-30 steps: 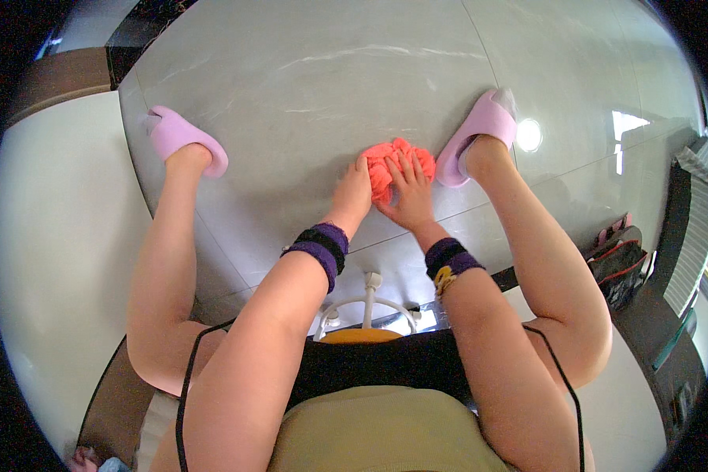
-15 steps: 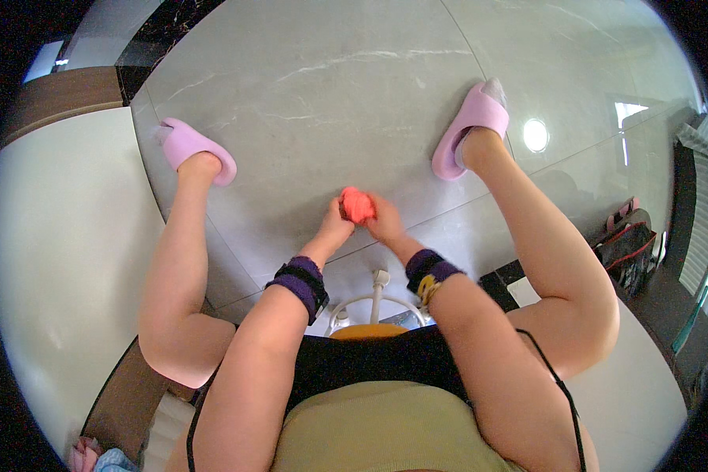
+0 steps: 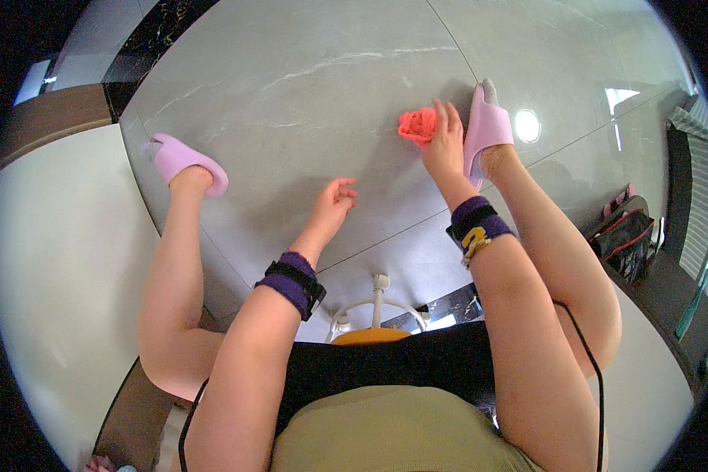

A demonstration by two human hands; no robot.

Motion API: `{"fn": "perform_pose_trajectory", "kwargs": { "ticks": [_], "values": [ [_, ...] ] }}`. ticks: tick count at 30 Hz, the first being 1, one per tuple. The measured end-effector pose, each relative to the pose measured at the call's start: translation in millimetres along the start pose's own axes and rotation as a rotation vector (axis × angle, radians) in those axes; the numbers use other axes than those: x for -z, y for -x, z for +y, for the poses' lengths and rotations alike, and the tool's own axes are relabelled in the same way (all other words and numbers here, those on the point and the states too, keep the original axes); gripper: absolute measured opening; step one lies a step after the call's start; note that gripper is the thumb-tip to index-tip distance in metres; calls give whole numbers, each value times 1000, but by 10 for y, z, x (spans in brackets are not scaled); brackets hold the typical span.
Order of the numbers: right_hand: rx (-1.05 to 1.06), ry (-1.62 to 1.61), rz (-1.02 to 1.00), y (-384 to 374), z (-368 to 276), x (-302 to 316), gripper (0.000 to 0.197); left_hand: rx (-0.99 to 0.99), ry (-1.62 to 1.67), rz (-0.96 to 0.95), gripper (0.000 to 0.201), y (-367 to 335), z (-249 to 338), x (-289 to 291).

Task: The person wipes a tiled floor with a cloth by hand while kneeling. Then, the person rinses the cloth in a sink under running water, pours liquid from a white bottle onto the cloth, and continues to rinse and wring it.

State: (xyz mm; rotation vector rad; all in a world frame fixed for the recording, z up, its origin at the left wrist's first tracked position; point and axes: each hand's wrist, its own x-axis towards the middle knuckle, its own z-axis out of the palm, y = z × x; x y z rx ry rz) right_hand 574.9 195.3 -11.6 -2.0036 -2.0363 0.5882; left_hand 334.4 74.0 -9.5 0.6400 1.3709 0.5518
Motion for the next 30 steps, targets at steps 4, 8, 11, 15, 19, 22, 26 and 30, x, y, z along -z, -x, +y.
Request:
{"fn": "perform_pose_trajectory", "kwargs": {
  "ticks": [4, 8, 11, 15, 19, 22, 26, 30],
  "values": [
    [165, 68, -35, 270, -144, -284, 75, 52, 24, 2, 40, 117, -219, 97],
    [182, 13, 49, 597, -158, -611, 61, 88, 66, -43, 41, 122, -286, -23],
    [307, -51, -164, 1153, -449, -774, 56, 142, 41, -23, 38, 171, -440, 22],
    [464, -51, -171, 1203, -377, -784, 57, 103, 49, -27, 34, 108, -481, -35],
    [377, -32, -144, 369, -266, -630, 56, 49, 4, -32, 33, 157, -345, 4],
    [230, -3, -100, 373, -401, -589, 59, 57, -38, -21, 33, 243, -145, -44],
    [321, 31, -250, 1016, -479, -651, 58, 21, -9, 1, 30, 315, -96, -59],
    [401, 139, -380, 1365, -845, -344, 58, -66, -154, 44, 27, 447, -160, 173]
  ]
}}
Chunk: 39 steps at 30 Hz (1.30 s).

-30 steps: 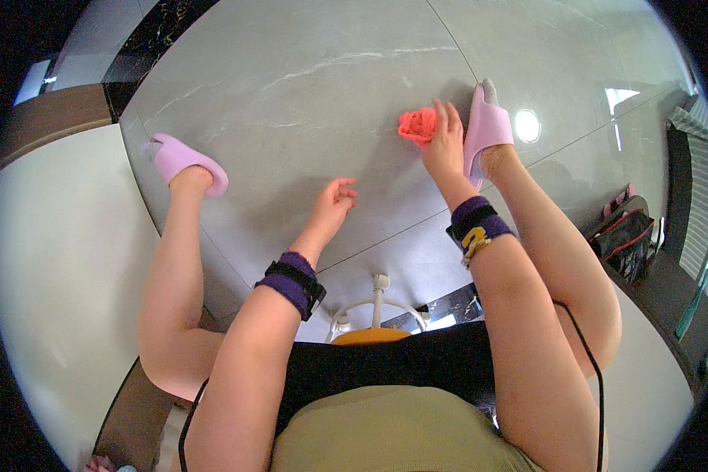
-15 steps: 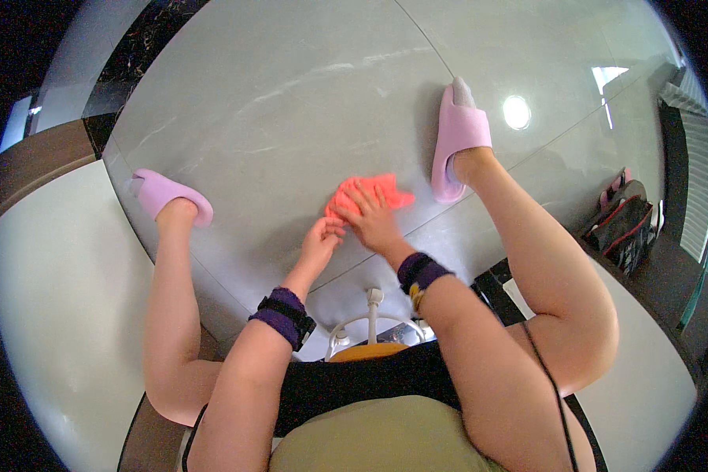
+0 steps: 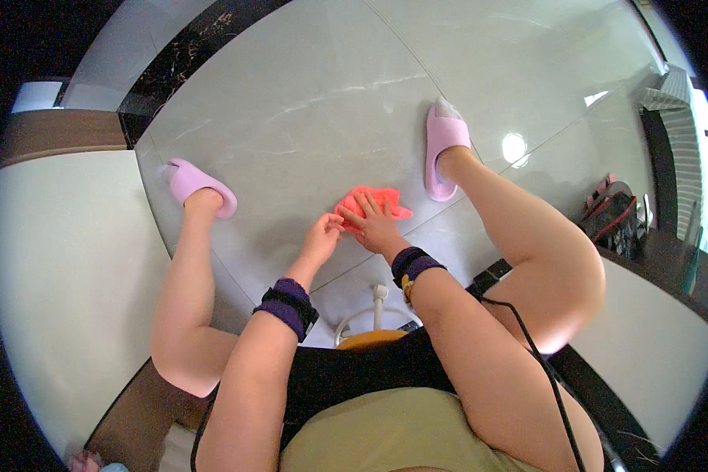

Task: The person wipes a tiled floor with a cloth by hand while kneeling. Then, the person rinses the cloth in a sink under running water, pours liquid from a white bottle onto the cloth, and continues to rinse and wring it.

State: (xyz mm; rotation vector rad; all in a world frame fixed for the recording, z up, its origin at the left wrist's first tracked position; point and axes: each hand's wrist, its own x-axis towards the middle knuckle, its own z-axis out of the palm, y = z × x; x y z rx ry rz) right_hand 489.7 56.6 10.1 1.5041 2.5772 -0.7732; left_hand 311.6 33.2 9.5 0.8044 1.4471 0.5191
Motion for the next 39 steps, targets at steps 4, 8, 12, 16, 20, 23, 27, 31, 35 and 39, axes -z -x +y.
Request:
{"fn": "perform_pose_trajectory", "kwargs": {
  "ticks": [4, 8, 12, 16, 20, 23, 27, 31, 35, 39],
  "values": [
    [-73, -50, 136, 19, -133, 337, 55, -30, -51, 6, 25, 97, 102, -16],
    [-134, 43, 4, -61, -153, 418, 48, -69, -55, -15, 26, 104, 142, -24],
    [-242, 6, 2, 48, 5, 244, 56, -166, -397, 55, 32, 205, 271, -210],
    [-249, -43, 59, 65, -72, 77, 67, -396, -706, 148, 54, 142, 57, -276],
    [-225, -121, 104, 197, 97, -170, 69, -370, -912, 7, 71, -27, -149, -533],
    [-208, -198, 173, 145, 377, -268, 67, -302, -956, -23, 69, -201, -109, -742],
    [-194, -150, 357, -558, 551, -64, 61, -470, -947, 153, 66, -828, 209, -569],
    [-179, -46, 351, -1200, 1273, 331, 64, -618, -1032, 199, 59, -1644, 797, -648],
    [-238, -55, 337, -1272, 1659, 505, 65, -569, -1055, 95, 56, -1995, 1209, -821],
    [-392, -89, 401, -791, 1680, 308, 66, -565, -1112, -20, 54, -1839, 1149, -1238]
  ]
}}
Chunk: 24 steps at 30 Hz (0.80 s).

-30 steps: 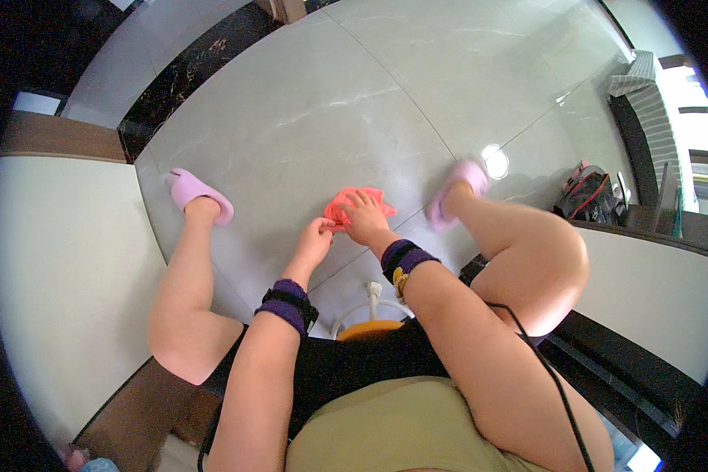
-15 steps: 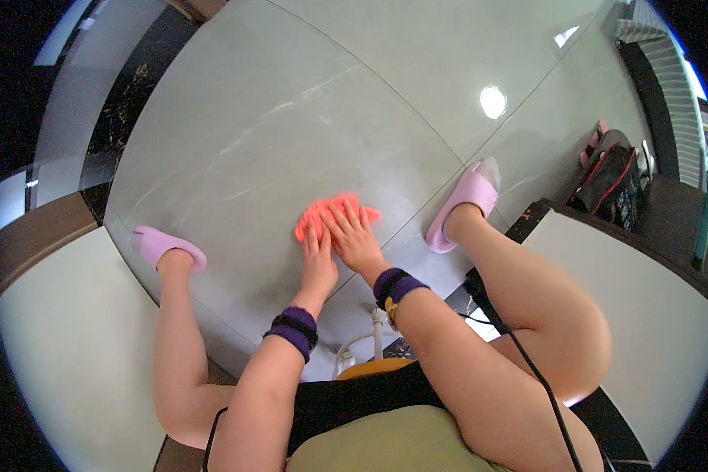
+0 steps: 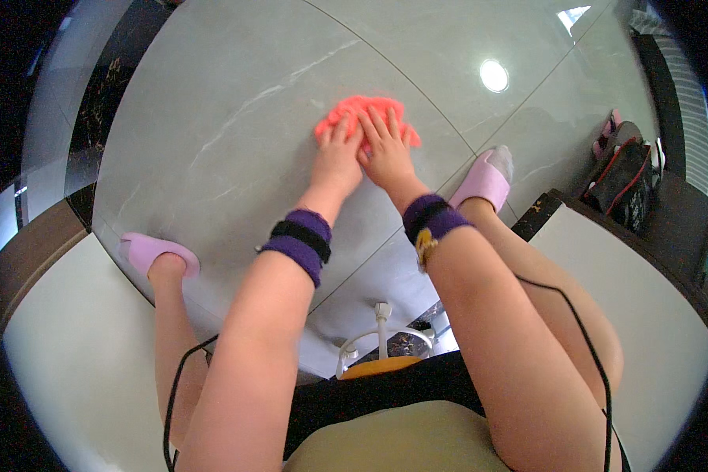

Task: The person wipes a tiled floor with a cloth by hand while kneeling. Then, the person rinses the cloth in a sink under running water, pours liquid from a white bottle onto the cloth, and continues to rinse and wring it.

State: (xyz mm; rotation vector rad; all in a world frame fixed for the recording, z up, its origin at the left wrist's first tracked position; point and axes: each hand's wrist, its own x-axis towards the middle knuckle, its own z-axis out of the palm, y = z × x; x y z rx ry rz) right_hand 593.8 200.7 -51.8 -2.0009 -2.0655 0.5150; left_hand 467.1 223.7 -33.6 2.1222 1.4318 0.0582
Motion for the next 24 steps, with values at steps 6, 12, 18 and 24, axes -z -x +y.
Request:
{"fn": "perform_pose_trajectory", "kwargs": {
  "ticks": [6, 12, 18, 24],
  "values": [
    [-227, -39, -40, 1202, -339, -101, 75, -130, 116, -107, 58, 1016, 93, -246],
    [-175, -81, -257, 1946, -940, -181, 79, 2, 105, -210, 65, 2255, -114, -275],
    [204, -90, -272, 1387, -1186, -420, 67, 340, 139, -41, 67, 2380, -325, -345],
    [421, 97, -185, -30, -1142, -442, 62, 291, 101, 214, 65, 1220, -827, 31]
  ]
}}
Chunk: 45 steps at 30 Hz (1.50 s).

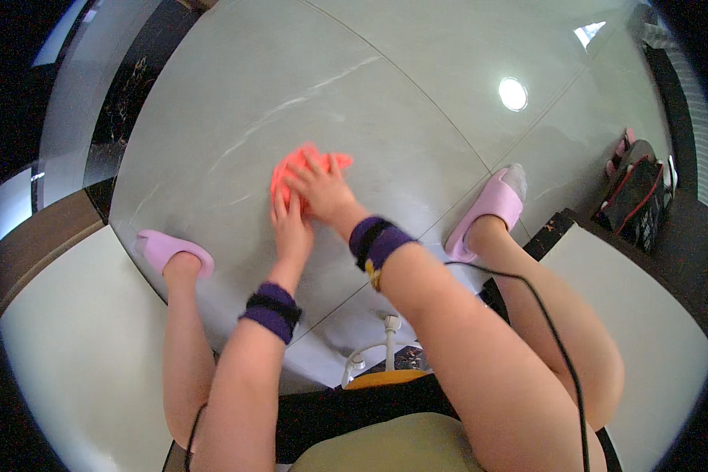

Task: The person wipes a tiled floor with a cloth by hand while kneeling. Then, the person rinses the cloth in a sink under running water, pours liquid from a white bottle onto the cloth, and continues to rinse and wring it.

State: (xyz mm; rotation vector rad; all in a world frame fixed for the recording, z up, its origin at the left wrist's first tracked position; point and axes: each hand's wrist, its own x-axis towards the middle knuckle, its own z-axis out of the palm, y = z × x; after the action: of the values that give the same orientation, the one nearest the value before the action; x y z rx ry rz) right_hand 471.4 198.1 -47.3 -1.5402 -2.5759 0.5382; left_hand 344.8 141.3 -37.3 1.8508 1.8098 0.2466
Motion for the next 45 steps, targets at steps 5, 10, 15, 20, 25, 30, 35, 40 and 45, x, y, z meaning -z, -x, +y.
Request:
{"fn": "perform_pose_trajectory", "kwargs": {
  "ticks": [5, 10, 15, 20, 25, 30, 35, 40, 45],
  "values": [
    [-184, -35, -255, -457, 713, 310, 60, -174, -86, -135, 57, -1054, 371, 149],
    [-487, -143, 10, 123, 803, 363, 72, -223, -96, -267, 52, -1151, 660, -27],
    [-625, -142, 215, 1075, 479, 20, 76, -399, -108, -451, 36, -531, 857, -327],
    [-850, -210, 95, 1879, -353, -360, 90, -474, -83, -479, 32, 441, 662, -359],
    [-827, -42, -68, 1982, -1127, -518, 64, -320, 82, -382, 25, 1221, 73, -269],
    [-577, -289, -39, 1579, -1301, -416, 48, 23, 325, -209, 20, 1311, -225, -135],
    [-265, -410, -37, 600, -872, -6, 53, 4, 272, 105, 34, 576, -328, 382],
    [-135, -279, -35, -367, -644, 119, 51, -98, 202, 171, 39, -291, -604, 781],
    [32, -44, -157, -241, -897, -216, 46, 77, 63, -110, 45, 64, -1002, 687]
  ]
}}
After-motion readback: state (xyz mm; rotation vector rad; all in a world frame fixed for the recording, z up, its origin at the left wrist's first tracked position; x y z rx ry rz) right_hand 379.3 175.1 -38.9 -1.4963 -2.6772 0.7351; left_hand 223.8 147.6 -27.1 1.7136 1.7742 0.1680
